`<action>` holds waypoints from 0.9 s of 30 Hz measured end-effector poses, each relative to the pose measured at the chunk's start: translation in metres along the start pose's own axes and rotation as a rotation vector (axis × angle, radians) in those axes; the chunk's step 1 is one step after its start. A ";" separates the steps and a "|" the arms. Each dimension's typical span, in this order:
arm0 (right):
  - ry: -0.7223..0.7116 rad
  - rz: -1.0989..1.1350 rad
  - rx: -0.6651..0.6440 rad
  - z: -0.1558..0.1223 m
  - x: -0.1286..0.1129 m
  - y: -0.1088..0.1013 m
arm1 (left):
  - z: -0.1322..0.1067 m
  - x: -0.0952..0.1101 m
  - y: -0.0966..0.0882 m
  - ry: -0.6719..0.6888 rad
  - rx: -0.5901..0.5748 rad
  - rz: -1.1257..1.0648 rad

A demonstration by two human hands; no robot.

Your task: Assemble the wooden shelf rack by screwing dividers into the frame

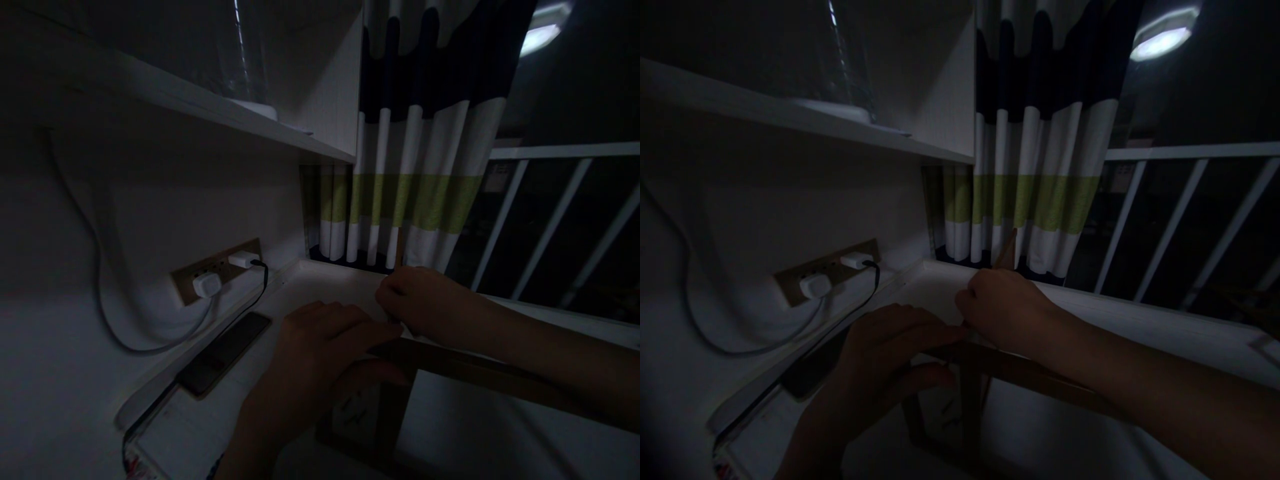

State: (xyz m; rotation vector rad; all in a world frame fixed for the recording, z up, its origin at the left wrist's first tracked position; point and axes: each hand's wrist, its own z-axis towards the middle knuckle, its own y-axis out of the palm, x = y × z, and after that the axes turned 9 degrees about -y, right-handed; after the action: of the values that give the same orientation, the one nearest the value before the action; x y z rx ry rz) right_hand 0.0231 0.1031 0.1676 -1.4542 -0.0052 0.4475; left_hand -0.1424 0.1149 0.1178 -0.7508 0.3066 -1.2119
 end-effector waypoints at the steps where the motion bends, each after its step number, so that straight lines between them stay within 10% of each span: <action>1: -0.005 0.006 -0.001 0.000 0.000 0.000 | 0.000 0.000 0.000 0.004 0.002 0.000; 20: 0.024 -0.008 0.009 -0.004 0.000 0.000 | 0.040 0.003 -0.028 -0.118 -0.656 -0.304; 27: -0.032 0.010 -0.024 -0.004 0.001 -0.003 | 0.034 0.005 -0.024 -0.102 -0.591 -0.205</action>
State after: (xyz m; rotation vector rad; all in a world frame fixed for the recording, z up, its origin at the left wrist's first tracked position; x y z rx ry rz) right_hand 0.0261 0.0999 0.1697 -1.4712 -0.0288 0.4804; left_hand -0.1383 0.1186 0.1596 -1.3779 0.5238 -1.2806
